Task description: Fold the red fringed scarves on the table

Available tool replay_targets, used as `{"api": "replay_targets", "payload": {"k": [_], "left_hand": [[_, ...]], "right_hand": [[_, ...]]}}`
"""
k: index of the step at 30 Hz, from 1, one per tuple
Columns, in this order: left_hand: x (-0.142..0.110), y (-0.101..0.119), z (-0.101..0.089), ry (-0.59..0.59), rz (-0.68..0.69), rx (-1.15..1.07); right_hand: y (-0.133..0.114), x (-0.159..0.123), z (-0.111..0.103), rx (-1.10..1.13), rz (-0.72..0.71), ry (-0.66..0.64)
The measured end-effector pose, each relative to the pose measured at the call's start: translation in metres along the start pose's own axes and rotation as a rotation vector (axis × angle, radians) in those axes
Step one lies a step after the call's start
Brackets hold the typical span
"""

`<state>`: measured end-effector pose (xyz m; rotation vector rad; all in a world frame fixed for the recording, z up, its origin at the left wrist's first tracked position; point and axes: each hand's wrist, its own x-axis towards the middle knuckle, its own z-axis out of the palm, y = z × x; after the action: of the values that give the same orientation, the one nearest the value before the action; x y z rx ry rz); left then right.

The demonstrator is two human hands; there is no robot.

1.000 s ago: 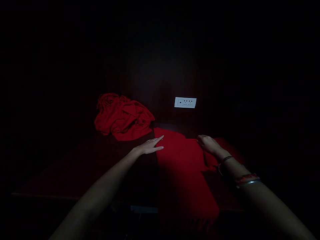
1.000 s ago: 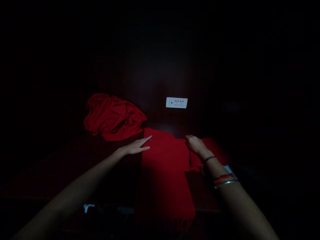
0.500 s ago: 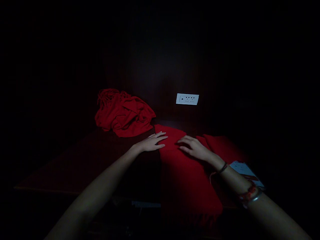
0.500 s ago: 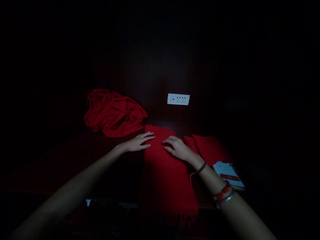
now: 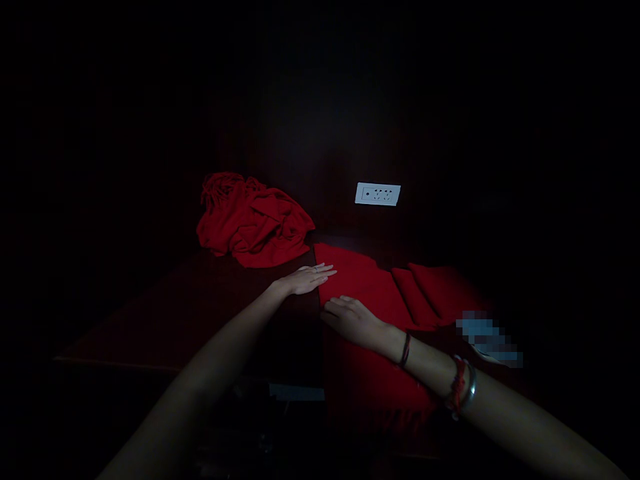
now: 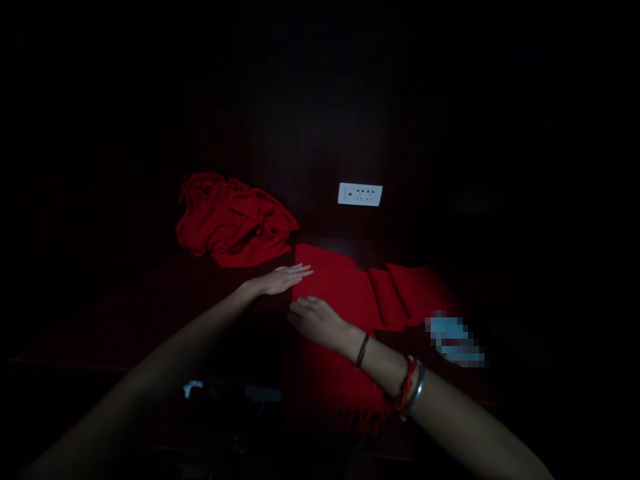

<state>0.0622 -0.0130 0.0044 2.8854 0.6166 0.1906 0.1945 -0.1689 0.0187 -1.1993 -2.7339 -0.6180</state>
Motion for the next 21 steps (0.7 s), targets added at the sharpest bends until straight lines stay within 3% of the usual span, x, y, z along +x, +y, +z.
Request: {"api": "replay_targets", "payload": {"k": [7,10,13,15,18,21], "left_hand": [[0.001,-0.002,0.0,-0.017,-0.026,0.001],[-0.002,0.008,-0.002,0.051,-0.052,0.045],[-0.002,0.025,-0.003,0.13,-0.035,0.082],[0.001,0.035,-0.001,0.075,-0.042,0.06],[0.006,0.041,0.002,-0.071,-0.103,0.026],[0.009,0.035,0.002,-0.123,-0.139,0.011]], "right_hand": [[0.0,-0.013,-0.006,0.238,-0.041,0.022],[0.01,-0.02,-0.016,0.371,-0.006,0.053],[0.034,-0.03,-0.016,0.353,0.203,0.137],[0.054,-0.039,-0.006,0.279,0.408,0.145],[0.079,-0.053,0.015,0.229,0.639,-0.051],[0.094,-0.062,0.031,0.286,0.69,-0.246]]}}
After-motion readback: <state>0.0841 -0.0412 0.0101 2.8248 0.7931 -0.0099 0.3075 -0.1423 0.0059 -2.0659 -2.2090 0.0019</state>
